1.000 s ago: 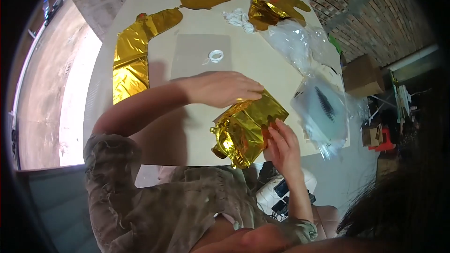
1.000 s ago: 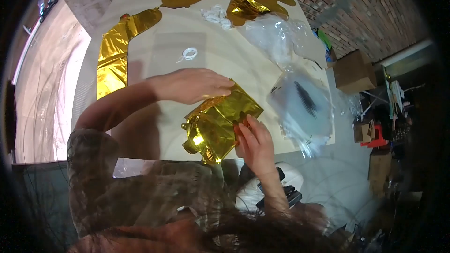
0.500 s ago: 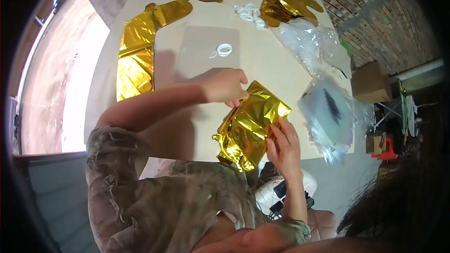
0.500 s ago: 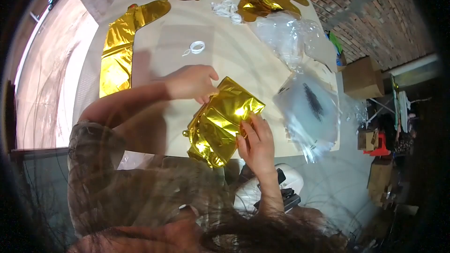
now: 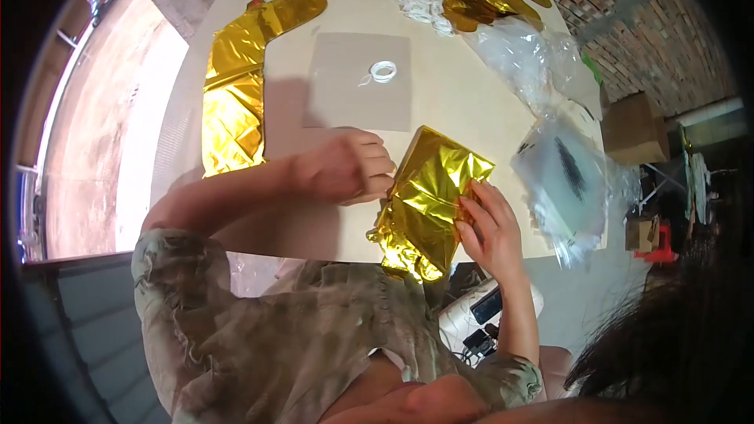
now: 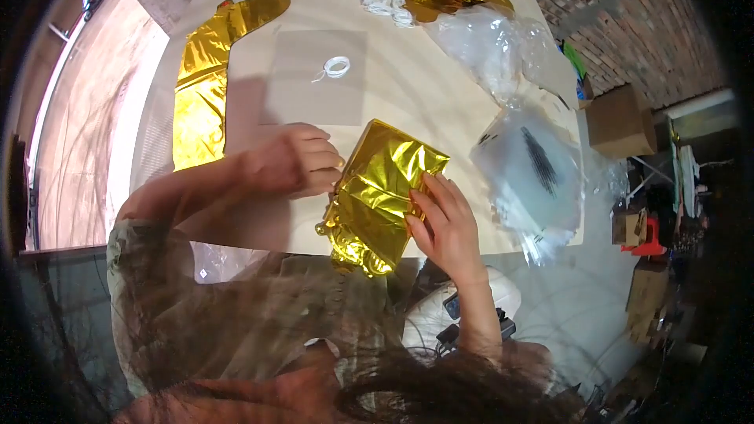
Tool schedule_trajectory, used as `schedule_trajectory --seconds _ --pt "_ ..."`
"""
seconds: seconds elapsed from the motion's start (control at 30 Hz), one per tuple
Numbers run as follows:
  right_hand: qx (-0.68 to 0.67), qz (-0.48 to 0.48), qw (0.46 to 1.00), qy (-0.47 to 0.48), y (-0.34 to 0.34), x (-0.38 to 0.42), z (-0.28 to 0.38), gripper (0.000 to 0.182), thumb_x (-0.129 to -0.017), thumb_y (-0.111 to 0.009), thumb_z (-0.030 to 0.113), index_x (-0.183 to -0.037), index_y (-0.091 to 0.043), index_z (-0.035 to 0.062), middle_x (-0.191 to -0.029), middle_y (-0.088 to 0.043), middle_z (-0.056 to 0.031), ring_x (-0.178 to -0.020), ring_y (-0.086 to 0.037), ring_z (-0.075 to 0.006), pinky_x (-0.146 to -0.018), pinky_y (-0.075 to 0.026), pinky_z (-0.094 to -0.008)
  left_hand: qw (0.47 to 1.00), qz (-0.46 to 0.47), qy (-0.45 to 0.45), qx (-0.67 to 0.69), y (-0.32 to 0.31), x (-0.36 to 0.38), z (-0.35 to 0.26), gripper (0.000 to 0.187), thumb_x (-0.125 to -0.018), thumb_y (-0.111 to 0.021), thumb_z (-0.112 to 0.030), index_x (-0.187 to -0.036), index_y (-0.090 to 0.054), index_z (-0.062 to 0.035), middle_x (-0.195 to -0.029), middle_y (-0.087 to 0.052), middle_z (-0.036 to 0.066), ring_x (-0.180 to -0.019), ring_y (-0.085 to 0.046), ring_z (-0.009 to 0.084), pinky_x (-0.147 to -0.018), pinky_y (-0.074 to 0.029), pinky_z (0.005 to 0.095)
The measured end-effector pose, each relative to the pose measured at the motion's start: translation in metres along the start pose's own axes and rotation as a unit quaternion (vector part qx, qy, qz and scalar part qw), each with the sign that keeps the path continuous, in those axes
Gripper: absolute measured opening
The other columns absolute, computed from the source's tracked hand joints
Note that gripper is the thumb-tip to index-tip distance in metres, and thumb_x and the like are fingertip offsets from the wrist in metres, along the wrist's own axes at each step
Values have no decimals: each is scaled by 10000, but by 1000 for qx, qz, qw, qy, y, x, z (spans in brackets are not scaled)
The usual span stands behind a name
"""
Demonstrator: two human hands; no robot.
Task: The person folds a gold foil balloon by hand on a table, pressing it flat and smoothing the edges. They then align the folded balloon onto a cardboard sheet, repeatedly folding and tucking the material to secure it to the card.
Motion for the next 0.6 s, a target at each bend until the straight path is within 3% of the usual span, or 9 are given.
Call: schedule_trajectory --seconds 0.1,0.17,0.2,0.27,0.3,0.5,0.6 --pt "-55 11 998 -25 6 7 -10 342 -829 -724 116 -1150 -692 4 -1384 -574 -190 -1267 -555 -381 -1073 -450 -447 995 -83 -46 34 23 -17 -7 286 -875 -681 -224 -1118 -648 -77 -1190 -640 92 -1115 -613 248 -992 -474 404" --pt "-81 -47 994 -59 16 17 -16 289 -847 -710 89 -1122 -700 3 -1340 -603 -194 -1244 -574 -379 -1061 -457 -450 988 -128 17 87 31 -43 13 341 -931 -630 -270 -1215 -632 -80 -1324 -598 122 -1245 -558 279 -1082 -425 437" --pt "-75 -50 994 -66 15 22 -17 289 -847 -710 89 -1122 -700 3 -1340 -603 -194 -1244 -574 -379 -1061 -457 -450 987 -129 8 92 30 -57 15 341 -931 -630 -270 -1215 -632 -80 -1324 -598 122 -1245 -558 279 -1082 -425 437" --pt "-30 -90 992 -82 19 32 -19 281 -841 -743 118 -1110 -705 50 -1301 -633 -146 -1239 -576 -366 -1054 -463 -461 992 -55 -14 111 15 -89 20 385 -978 -566 -279 -1306 -607 -81 -1486 -488 161 -1403 -431 321 -1179 -319 494" --pt "0 -101 992 -75 21 35 -13 244 -840 -738 82 -1081 -708 57 -1270 -653 -127 -1202 -599 -344 -1034 -476 -459 995 6 -29 97 3 -98 20 453 -1018 -501 -329 -1413 -531 -107 -1587 -351 176 -1496 -280 331 -1238 -195 494" --pt "72 -109 991 -35 25 47 5 304 -757 -717 40 -1059 -709 68 -1212 -672 -75 -1092 -634 -281 -943 -520 -402 997 71 -27 17 -50 -101 22 581 -1026 -484 -414 -1537 -386 -154 -1645 -233 158 -1537 -176 321 -1250 -121 495" --pt "102 -91 991 -10 28 40 11 349 -713 -680 47 -1061 -707 64 -1164 -675 -62 -1055 -638 -265 -887 -527 -383 997 74 -13 18 -49 -100 20 593 -1027 -470 -448 -1539 -388 -161 -1648 -227 158 -1542 -160 313 -1251 -96 500"
Point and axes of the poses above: each hand's wrist, its own x-axis away from the middle knuckle, its own y-axis out of the back of the hand, z = x × y, the point moved 10 cm from there along -x, towards the middle knuckle
